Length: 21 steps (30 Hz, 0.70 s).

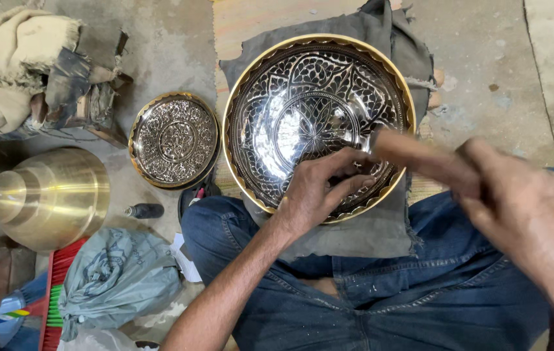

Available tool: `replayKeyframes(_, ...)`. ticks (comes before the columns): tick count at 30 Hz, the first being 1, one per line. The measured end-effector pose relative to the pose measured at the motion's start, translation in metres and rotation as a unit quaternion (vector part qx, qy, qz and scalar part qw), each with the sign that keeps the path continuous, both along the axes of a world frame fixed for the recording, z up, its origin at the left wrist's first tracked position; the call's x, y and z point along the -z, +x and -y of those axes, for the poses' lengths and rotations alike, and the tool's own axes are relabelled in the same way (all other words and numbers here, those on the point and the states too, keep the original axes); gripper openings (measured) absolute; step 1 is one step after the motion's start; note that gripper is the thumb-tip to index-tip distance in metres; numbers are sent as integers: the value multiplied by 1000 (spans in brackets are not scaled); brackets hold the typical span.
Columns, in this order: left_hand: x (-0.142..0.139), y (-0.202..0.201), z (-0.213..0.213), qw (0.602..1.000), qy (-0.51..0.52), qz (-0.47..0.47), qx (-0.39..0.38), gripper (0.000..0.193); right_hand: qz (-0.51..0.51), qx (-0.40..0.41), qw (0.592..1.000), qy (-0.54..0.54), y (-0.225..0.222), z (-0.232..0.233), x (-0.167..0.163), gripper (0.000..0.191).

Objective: The person sits on the floor and uses a small metal punch and a wooden mallet to engrave a floral pattern into a large brass plate. The person repeatedly taps the punch to create fine indentations along the design lines.

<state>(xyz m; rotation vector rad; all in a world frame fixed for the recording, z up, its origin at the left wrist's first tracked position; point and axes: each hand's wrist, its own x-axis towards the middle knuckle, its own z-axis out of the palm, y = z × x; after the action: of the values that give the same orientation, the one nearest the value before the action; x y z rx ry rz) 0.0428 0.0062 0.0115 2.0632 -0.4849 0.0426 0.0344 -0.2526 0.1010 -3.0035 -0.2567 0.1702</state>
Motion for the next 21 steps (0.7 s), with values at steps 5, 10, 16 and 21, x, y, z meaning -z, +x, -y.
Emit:
replayKeyframes(5, 0, -1, -1, 1000, -8, 17, -8, 35, 17, -59, 998, -15, 5, -1, -7, 34)
replayKeyframes(10, 2, -1, -2, 1000, -17, 5, 1, 34, -15, 21, 998, 65, 1, 4, 6, 30)
replayKeyframes(16, -3, -3, -4, 999, -26, -20, 4, 32, 17, -20, 999, 43, 5, 2, 9, 42)
replayKeyframes(21, -4, -4, -3, 1000, -17, 1, 2, 34, -28, 20, 999, 25, 4, 3, 4, 43)
